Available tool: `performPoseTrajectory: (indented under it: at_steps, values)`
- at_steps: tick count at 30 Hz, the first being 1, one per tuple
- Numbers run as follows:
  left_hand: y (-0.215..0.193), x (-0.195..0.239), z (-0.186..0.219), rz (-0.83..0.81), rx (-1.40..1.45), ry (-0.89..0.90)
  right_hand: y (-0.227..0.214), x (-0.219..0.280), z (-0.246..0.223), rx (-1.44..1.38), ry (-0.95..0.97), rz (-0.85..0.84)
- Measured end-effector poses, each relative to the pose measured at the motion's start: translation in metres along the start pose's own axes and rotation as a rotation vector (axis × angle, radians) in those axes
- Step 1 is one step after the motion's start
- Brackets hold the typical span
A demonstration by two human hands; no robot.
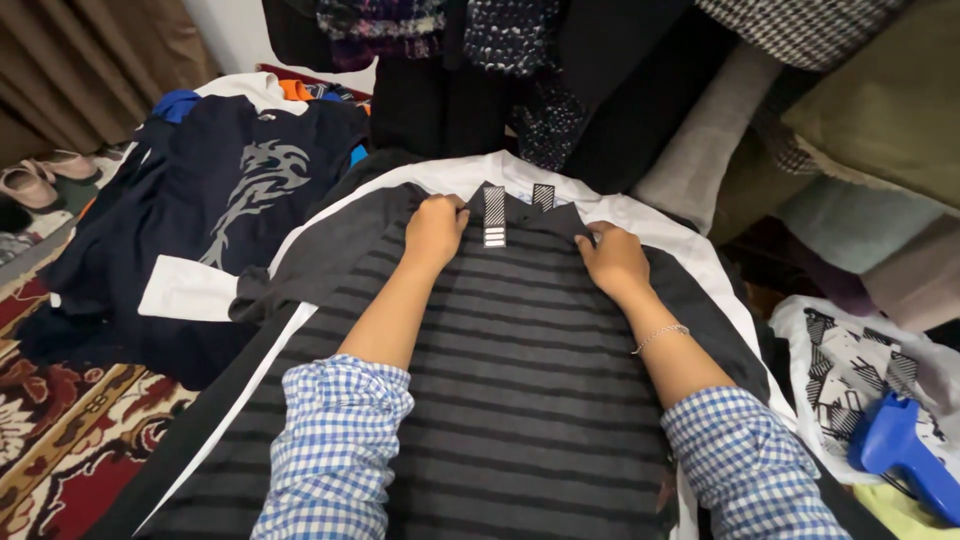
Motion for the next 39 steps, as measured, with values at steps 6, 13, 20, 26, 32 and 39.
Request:
performPoseTrajectory:
  at_steps: [6,13,20,26,32,39]
  values:
    - [-0.012,-0.001,0.018,0.112,0.348,-0.058,0.023,-0.046,0.037,-0.145,0.033,0.116]
    - [0.029,-0.033,0.020,0.168,0.488,-0.110,-0.019,-0.026,0.003,-1.036,0.120,0.090]
    - [0.039,-0.043,0.034,0.115,0.624,-0.014,-0.035,-0.015,-0.020,-1.011,-0.007,-0.069]
    - [0.071,-0.047,0.018,0.060,0.581,0.075,0.028,-0.067,0.047,-0.705,-0.122,0.082]
    - [0.038,-0.031,0.052,-0.090,0.229,0.212,0.006,-0.045,0.008,-0.210,-0.130,0.073]
    - [0.027,-0.039,0.058,-0.394,-0.099,-0.100,-0.015,-0.019,-0.023,0.356,-0.136,-0.156]
Point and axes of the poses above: each hand's wrist, its own x-axis away from the middle knuckle, its own y-axis out of the palm, z = x × y, the point moved 4 cm from there along -x, towards the middle knuckle
